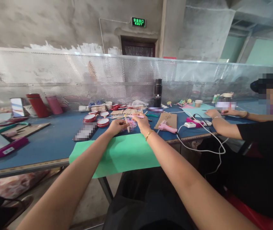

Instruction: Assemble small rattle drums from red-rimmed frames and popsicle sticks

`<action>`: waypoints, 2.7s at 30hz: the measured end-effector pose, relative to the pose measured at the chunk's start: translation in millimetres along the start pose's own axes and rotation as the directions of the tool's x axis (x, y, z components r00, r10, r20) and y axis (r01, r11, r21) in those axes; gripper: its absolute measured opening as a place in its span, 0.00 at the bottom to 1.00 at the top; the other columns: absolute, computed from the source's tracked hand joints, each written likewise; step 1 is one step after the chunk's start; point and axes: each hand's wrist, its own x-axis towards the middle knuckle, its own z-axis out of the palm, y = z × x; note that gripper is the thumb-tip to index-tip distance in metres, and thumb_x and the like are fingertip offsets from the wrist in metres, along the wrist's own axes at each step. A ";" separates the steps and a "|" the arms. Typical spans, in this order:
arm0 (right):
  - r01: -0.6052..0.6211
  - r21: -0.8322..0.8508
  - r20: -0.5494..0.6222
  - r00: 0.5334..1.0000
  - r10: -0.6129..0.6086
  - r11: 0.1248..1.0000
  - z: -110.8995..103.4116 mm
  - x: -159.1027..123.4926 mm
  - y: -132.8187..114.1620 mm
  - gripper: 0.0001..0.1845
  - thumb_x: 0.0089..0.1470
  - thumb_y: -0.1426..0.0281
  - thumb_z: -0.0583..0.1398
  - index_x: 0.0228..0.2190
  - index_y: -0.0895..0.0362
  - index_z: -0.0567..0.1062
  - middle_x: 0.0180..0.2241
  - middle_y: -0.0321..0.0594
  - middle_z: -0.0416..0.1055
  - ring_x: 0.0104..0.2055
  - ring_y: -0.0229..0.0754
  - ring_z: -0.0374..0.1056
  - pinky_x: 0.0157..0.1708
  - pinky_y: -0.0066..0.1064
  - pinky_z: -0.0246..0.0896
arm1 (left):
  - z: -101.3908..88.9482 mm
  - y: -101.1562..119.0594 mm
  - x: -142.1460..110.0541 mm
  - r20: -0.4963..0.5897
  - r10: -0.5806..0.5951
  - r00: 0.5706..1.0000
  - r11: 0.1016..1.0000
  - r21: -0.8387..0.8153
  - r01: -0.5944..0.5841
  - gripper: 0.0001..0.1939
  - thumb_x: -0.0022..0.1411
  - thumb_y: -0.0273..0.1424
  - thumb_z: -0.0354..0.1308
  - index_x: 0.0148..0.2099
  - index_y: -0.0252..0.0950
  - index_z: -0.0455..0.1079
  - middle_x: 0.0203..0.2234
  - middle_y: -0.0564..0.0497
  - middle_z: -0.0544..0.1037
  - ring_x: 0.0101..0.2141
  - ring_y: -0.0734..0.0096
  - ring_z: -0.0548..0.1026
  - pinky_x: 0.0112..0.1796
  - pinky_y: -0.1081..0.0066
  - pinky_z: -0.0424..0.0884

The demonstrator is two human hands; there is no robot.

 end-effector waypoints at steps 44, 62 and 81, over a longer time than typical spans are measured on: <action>-0.025 -0.017 -0.031 0.999 0.024 1.000 2.1 -2.0 -2.0 0.12 0.48 0.67 0.63 0.19 0.55 0.67 0.15 0.31 0.72 0.20 0.35 0.71 0.25 0.24 0.66 | -0.1 -1.7 0.9 -0.008 0.020 1.000 0.999 0.033 -0.020 0.20 0.48 0.48 0.65 0.23 0.34 0.73 0.14 0.57 0.66 0.18 0.77 0.59 0.21 0.73 0.53; -0.035 -0.015 -0.040 0.999 0.034 0.999 2.7 -1.2 -0.9 0.11 0.47 0.67 0.63 0.19 0.55 0.68 0.15 0.32 0.73 0.20 0.35 0.71 0.24 0.24 0.65 | 0.0 0.8 -0.1 0.001 0.013 1.000 0.999 0.033 -0.013 0.20 0.47 0.48 0.64 0.23 0.34 0.72 0.14 0.58 0.65 0.18 0.77 0.58 0.21 0.73 0.52; -0.047 -0.007 -0.002 0.999 0.047 0.999 4.4 -3.8 -5.5 0.11 0.47 0.66 0.64 0.20 0.56 0.69 0.16 0.32 0.73 0.21 0.35 0.72 0.26 0.23 0.66 | -0.4 2.1 -0.8 0.004 0.023 1.000 0.999 0.035 -0.023 0.20 0.47 0.48 0.65 0.22 0.34 0.72 0.14 0.57 0.67 0.19 0.77 0.60 0.22 0.73 0.54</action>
